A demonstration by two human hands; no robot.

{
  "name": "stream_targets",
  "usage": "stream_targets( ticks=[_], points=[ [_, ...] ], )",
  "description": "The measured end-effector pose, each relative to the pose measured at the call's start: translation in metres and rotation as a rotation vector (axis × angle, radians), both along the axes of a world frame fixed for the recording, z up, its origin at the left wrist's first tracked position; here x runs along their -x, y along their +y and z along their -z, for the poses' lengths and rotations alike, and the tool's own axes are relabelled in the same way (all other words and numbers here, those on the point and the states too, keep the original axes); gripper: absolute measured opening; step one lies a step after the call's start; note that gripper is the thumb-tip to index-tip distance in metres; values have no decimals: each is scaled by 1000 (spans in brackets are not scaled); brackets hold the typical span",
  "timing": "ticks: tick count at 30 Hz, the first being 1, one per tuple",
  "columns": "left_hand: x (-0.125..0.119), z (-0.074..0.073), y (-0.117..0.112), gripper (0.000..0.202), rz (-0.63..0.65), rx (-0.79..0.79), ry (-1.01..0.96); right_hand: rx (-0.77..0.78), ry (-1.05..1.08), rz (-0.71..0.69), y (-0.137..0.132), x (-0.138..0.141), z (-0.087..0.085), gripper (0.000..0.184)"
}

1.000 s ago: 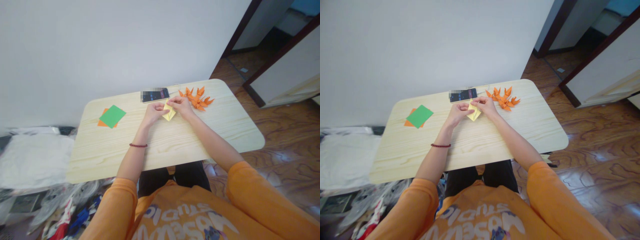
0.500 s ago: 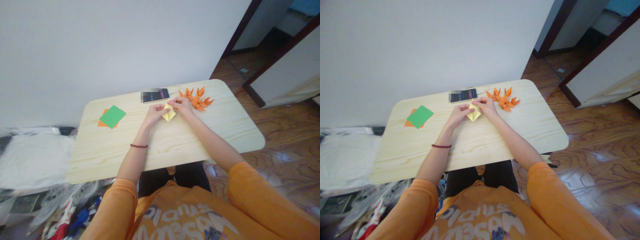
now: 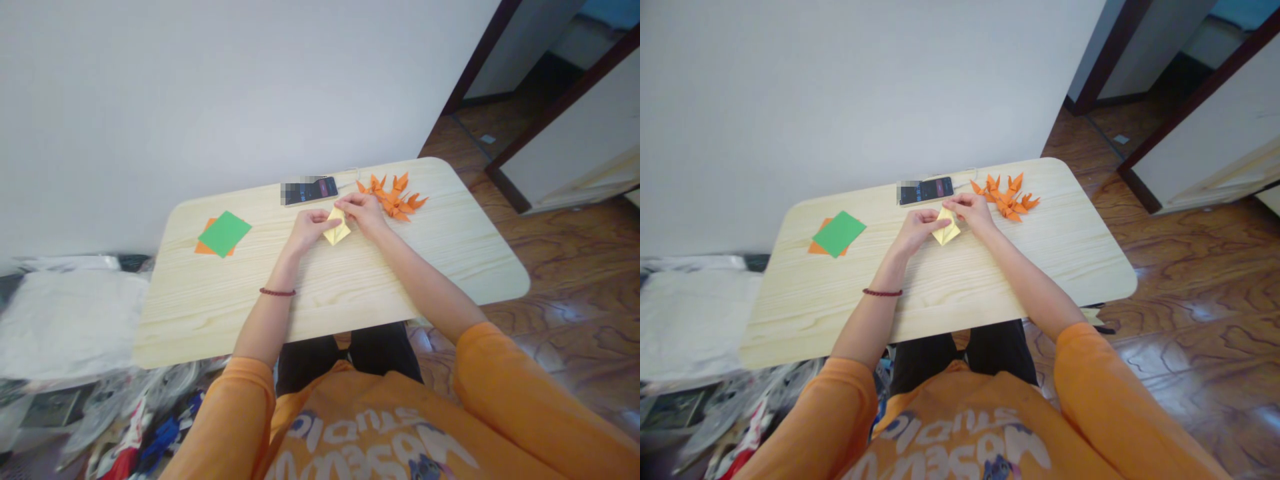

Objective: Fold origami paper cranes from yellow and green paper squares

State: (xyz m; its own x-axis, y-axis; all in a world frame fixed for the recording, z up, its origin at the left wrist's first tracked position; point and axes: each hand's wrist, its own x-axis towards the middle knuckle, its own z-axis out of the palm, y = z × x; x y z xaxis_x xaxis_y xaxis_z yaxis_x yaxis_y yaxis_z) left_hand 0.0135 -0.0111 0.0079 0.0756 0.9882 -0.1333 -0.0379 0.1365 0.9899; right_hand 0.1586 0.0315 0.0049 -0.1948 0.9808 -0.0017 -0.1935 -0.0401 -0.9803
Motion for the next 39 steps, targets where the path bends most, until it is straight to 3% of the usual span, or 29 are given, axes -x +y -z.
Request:
stream_targets(
  ticks=[17,27,39],
  points=[
    [6,-5,-1,30,146,68,29,74,49,-183,-2,-7,-9,42],
    [9,-1,1,31,192,99,-17,53,52,-183,-2,-7,-10,48],
    [9,-5,0,32,184,93,7,-10,-19,-107,0,-7,-7,38]
  ],
)
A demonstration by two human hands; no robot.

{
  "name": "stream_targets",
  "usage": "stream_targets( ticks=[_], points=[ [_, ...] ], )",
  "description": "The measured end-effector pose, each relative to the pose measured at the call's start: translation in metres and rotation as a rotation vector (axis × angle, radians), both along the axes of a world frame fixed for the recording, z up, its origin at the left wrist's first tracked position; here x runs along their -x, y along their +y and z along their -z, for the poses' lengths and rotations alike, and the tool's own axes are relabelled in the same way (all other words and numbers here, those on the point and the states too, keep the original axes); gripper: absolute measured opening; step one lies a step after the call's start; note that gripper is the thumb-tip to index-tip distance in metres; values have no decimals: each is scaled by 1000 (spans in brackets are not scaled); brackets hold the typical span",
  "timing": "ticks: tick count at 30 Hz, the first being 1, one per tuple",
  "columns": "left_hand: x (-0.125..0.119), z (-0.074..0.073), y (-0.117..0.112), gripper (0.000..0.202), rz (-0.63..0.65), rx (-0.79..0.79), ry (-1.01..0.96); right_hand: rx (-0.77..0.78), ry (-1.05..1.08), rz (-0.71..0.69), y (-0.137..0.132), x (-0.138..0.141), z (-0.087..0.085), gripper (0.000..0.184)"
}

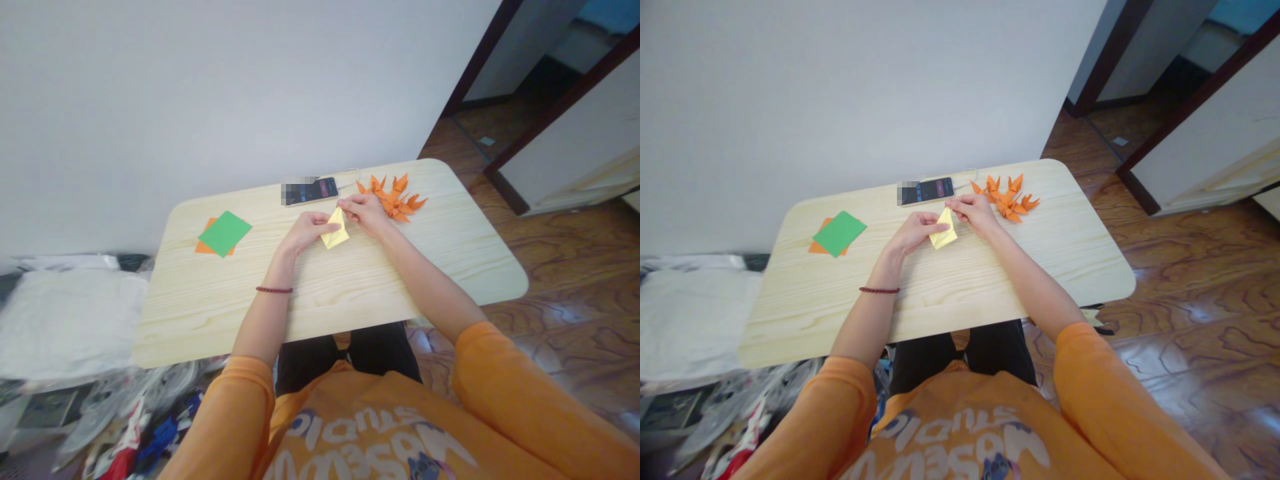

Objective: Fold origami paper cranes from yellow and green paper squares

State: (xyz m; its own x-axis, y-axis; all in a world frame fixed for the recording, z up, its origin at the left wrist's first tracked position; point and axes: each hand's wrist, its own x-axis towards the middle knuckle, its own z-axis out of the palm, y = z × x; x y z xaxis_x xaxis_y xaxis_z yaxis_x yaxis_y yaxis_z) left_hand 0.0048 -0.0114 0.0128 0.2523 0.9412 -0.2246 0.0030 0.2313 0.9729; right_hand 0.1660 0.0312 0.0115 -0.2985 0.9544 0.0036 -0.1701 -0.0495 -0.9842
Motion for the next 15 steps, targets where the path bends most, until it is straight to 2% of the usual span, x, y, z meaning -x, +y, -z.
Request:
stream_targets(
  ticks=[10,15],
  points=[
    [1,3,1,31,-24,-3,45,-140,-184,109,3,1,3,39],
    [0,4,1,30,-51,24,44,-163,-194,92,0,0,1,38]
  ],
)
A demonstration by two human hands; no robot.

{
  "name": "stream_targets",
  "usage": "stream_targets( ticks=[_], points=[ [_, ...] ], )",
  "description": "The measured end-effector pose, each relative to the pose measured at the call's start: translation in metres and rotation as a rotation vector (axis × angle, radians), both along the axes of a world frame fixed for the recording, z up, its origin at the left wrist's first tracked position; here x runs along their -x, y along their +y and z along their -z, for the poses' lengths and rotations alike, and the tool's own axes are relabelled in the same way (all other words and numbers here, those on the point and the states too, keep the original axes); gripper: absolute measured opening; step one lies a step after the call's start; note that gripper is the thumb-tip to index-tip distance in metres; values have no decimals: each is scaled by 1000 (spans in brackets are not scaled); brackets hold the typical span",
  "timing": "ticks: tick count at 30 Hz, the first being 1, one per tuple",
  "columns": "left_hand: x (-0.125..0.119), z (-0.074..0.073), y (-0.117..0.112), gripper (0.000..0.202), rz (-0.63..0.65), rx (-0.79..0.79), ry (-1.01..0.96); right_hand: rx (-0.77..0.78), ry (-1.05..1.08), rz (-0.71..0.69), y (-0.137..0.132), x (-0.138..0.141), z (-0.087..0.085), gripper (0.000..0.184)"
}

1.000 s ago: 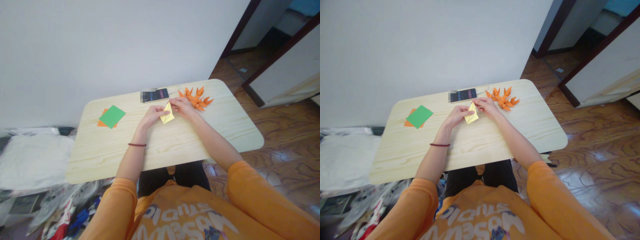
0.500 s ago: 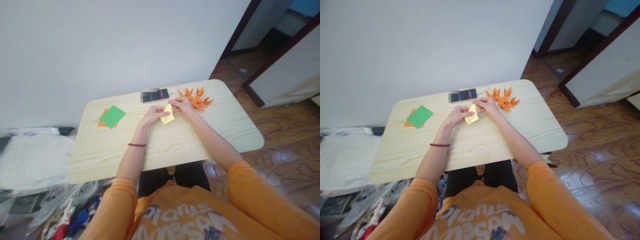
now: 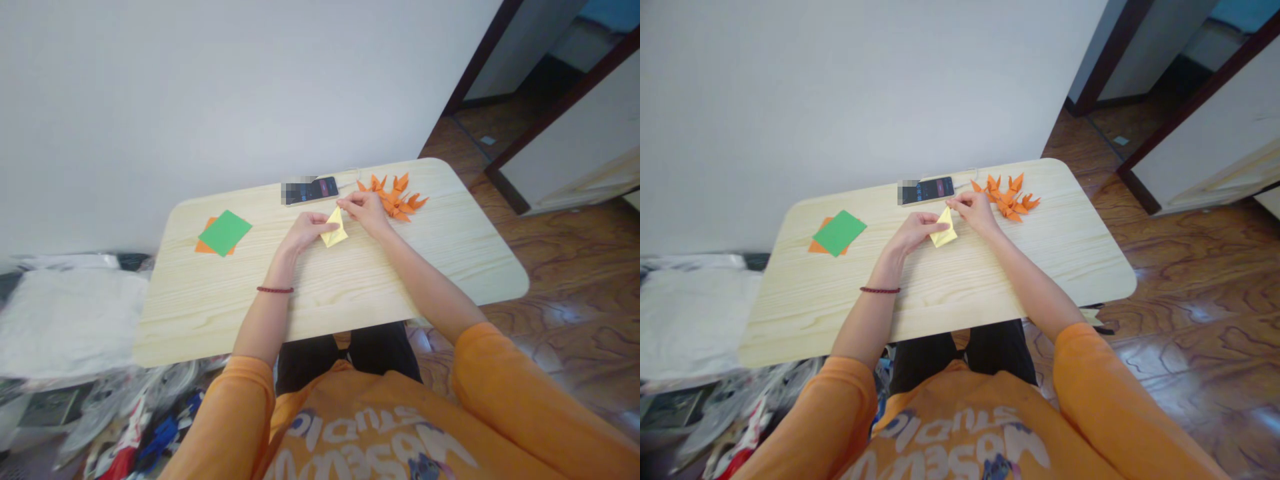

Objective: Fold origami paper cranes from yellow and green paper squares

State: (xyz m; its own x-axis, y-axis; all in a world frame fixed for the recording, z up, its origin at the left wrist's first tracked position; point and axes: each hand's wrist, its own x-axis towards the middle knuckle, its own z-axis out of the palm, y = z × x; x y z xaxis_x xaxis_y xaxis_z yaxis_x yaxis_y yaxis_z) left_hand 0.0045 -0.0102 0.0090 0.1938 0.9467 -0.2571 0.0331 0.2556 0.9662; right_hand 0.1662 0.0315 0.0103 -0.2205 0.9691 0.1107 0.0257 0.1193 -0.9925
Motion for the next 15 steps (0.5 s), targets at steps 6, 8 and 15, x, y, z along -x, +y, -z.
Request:
stream_targets(
  ticks=[6,8,15],
  points=[
    [1,1,1,33,-42,23,-9,88,34,-73,-1,0,-1,37],
    [1,1,1,33,-35,23,-11,103,49,-91,0,0,1,36],
    [2,3,3,30,-12,25,-14,-48,-9,-51,2,2,5,34]
  ],
)
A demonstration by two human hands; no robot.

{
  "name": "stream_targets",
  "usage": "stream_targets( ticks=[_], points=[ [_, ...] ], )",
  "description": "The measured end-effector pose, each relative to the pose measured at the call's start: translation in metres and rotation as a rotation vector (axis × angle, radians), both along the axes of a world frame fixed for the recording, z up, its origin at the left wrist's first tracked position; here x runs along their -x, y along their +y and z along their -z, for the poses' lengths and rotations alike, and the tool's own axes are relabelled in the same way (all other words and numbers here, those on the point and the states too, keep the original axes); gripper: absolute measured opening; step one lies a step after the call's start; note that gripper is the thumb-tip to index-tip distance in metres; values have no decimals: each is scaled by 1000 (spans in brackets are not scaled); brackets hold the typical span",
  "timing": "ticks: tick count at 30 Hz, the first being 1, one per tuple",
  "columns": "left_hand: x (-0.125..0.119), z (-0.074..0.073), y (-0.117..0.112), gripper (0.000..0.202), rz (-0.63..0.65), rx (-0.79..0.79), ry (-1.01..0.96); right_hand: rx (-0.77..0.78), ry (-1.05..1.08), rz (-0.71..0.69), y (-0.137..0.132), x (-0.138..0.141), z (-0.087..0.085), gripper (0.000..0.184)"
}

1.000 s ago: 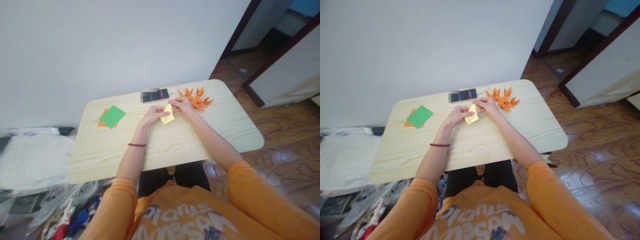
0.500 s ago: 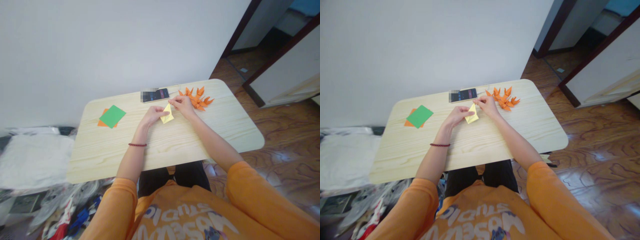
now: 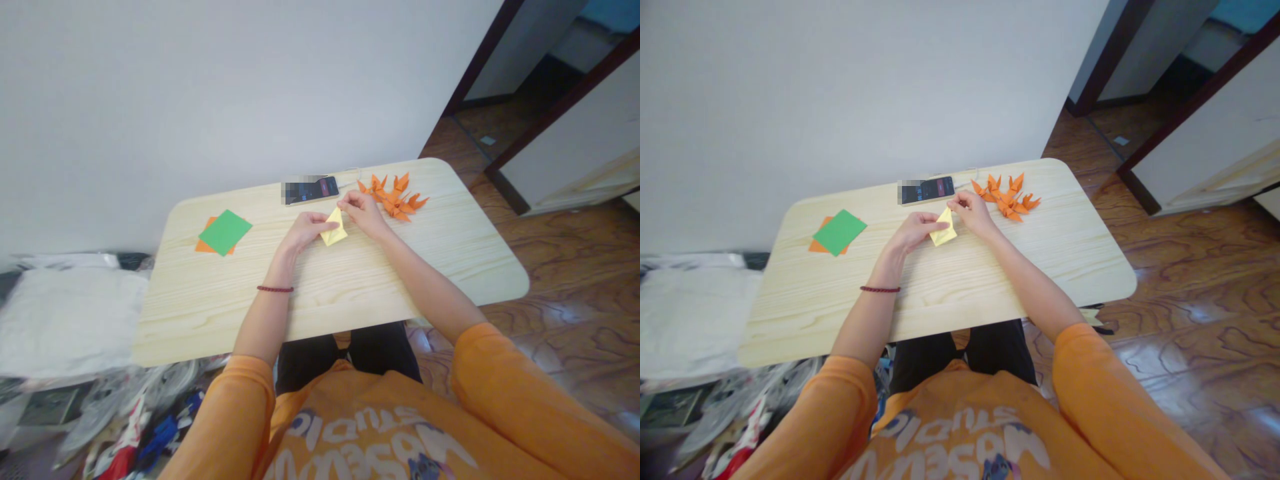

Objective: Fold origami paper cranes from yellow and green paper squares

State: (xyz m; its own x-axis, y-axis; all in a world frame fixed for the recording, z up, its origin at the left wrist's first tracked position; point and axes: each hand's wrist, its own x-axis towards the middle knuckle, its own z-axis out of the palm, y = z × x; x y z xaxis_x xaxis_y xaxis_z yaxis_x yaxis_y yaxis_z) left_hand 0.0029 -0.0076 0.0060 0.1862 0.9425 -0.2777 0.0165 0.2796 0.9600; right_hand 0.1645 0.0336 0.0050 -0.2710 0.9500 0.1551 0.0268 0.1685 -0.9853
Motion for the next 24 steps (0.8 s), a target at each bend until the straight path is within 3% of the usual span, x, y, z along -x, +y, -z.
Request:
stream_targets(
  ticks=[9,16,24],
  points=[
    [-1,-1,-1,31,-39,59,-28,-77,-66,-159,-3,-1,-1,34],
    [-3,-1,-2,29,-88,56,-53,-174,-246,-73,3,-2,8,26],
    [-3,-2,0,26,-142,82,-121,-173,-217,-116,4,0,13,22]
  ],
)
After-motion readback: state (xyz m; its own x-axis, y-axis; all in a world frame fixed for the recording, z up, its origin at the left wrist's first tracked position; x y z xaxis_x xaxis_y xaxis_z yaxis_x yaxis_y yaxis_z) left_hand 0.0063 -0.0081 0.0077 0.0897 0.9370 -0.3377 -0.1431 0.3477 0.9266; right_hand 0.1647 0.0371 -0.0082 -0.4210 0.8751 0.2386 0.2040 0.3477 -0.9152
